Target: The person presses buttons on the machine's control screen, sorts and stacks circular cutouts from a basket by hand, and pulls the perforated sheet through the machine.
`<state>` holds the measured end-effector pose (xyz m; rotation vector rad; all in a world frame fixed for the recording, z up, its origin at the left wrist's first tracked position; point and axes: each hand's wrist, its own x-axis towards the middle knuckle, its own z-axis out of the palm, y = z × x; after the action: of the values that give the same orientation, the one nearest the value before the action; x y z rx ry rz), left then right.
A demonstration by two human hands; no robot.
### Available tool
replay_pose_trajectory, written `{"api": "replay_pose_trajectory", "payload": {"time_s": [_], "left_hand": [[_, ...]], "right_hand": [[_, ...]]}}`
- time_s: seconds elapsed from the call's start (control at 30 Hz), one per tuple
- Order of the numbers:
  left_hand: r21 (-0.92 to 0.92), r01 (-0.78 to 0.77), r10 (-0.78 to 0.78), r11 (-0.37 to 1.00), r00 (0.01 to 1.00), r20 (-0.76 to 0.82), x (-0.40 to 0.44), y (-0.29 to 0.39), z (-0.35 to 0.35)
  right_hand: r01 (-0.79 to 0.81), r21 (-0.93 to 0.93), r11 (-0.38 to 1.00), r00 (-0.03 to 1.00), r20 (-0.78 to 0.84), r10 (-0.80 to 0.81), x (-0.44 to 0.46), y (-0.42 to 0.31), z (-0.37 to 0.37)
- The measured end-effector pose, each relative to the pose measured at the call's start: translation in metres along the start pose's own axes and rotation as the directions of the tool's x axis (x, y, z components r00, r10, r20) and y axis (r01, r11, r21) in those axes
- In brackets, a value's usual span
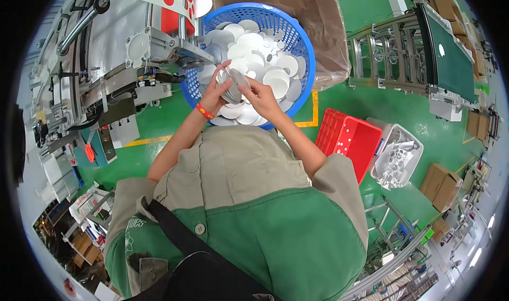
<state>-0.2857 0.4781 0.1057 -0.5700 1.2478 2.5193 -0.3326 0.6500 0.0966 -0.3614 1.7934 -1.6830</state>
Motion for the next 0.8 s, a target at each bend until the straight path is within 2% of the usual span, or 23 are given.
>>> {"api": "replay_pose_trajectory", "payload": {"time_s": [0.03,0.07,0.1,0.13,0.17,0.2,0.23,0.27,0.3,0.33,0.37,0.4,0.43,0.5,0.6,0.67,0.73,0.8], "left_hand": [[-0.004,0.007,-0.008,1.0,1.0,-0.023,-0.001,0.001,0.001],[-0.003,0.007,-0.007,1.0,1.0,-0.023,0.001,-0.001,0.001],[0.16,-0.081,0.093,0.984,0.993,-0.073,0.003,-0.006,-0.001],[0.323,-0.156,0.199,0.933,0.974,-0.106,0.006,-0.014,-0.006],[0.654,-0.38,0.498,0.655,0.867,0.005,0.016,-0.025,-0.021],[0.653,-0.379,0.498,0.655,0.867,0.004,0.013,-0.022,-0.018],[0.564,-0.242,0.366,0.789,0.923,-0.116,0.007,-0.014,-0.011],[0.449,-0.096,0.213,0.888,0.953,-0.217,0.004,-0.01,-0.006],[0.25,-0.067,0.125,0.966,0.966,-0.225,0.004,-0.011,-0.005],[0.189,-0.067,0.107,0.98,0.972,-0.211,0.003,-0.011,-0.003],[0.129,-0.067,0.092,0.989,0.976,-0.196,0.002,-0.011,-0.001],[0.113,-0.064,0.083,0.992,0.982,-0.171,0.003,-0.012,-0.001],[0.115,-0.066,0.085,0.991,0.982,-0.169,0.003,-0.012,-0.001],[0.178,-0.105,0.134,0.978,0.978,-0.158,0.001,-0.011,-0.001],[0.162,-0.083,0.101,0.983,0.989,-0.112,-0.002,-0.006,-0.003],[0.189,-0.112,0.132,0.976,0.987,-0.095,-0.004,-0.005,-0.001],[0.135,-0.112,0.117,0.984,0.993,-0.029,-0.007,-0.005,0.001],[0.125,-0.106,0.113,0.986,0.992,-0.052,-0.006,-0.007,0.0]], "right_hand": [[0.007,-0.006,1.0,0.998,-0.056,-0.007,0.0,0.002,0.002],[0.072,-0.169,0.983,0.984,-0.151,-0.098,-0.001,0.002,0.0],[0.119,-0.332,0.936,0.953,-0.227,-0.202,-0.002,0.0,-0.003],[0.362,-0.611,0.704,0.76,-0.243,-0.603,0.009,0.001,-0.009],[0.098,-0.627,0.773,0.877,-0.313,-0.365,0.005,0.001,-0.016],[-0.176,-0.62,0.764,0.916,-0.388,-0.104,0.001,-0.012,-0.02],[-0.067,-0.48,0.875,0.91,-0.39,-0.144,0.001,-0.005,-0.02],[0.099,-0.479,0.872,0.898,-0.334,-0.286,0.001,0.0,-0.017],[0.263,-0.468,0.843,0.862,-0.279,-0.424,-0.001,-0.003,-0.01],[0.198,-0.48,0.855,0.923,-0.203,-0.327,-0.006,-0.009,-0.005],[0.269,-0.522,0.809,0.906,-0.149,-0.397,-0.006,-0.012,0.0],[0.339,-0.559,0.757,0.882,-0.092,-0.463,-0.006,-0.015,0.003],[0.248,-0.501,0.829,0.954,-0.022,-0.299,-0.01,-0.028,0.003],[0.261,-0.489,0.832,0.95,-0.022,-0.311,-0.01,-0.026,0.005],[0.237,-0.556,0.797,0.958,-0.001,-0.286,-0.007,-0.024,0.0],[0.25,-0.535,0.807,0.958,0.017,-0.285,-0.004,-0.017,-0.004],[0.377,-0.395,0.838,0.909,-0.012,-0.416,0.002,-0.004,-0.007],[0.393,-0.399,0.828,0.891,-0.057,-0.451,0.004,0.003,-0.009]]}}
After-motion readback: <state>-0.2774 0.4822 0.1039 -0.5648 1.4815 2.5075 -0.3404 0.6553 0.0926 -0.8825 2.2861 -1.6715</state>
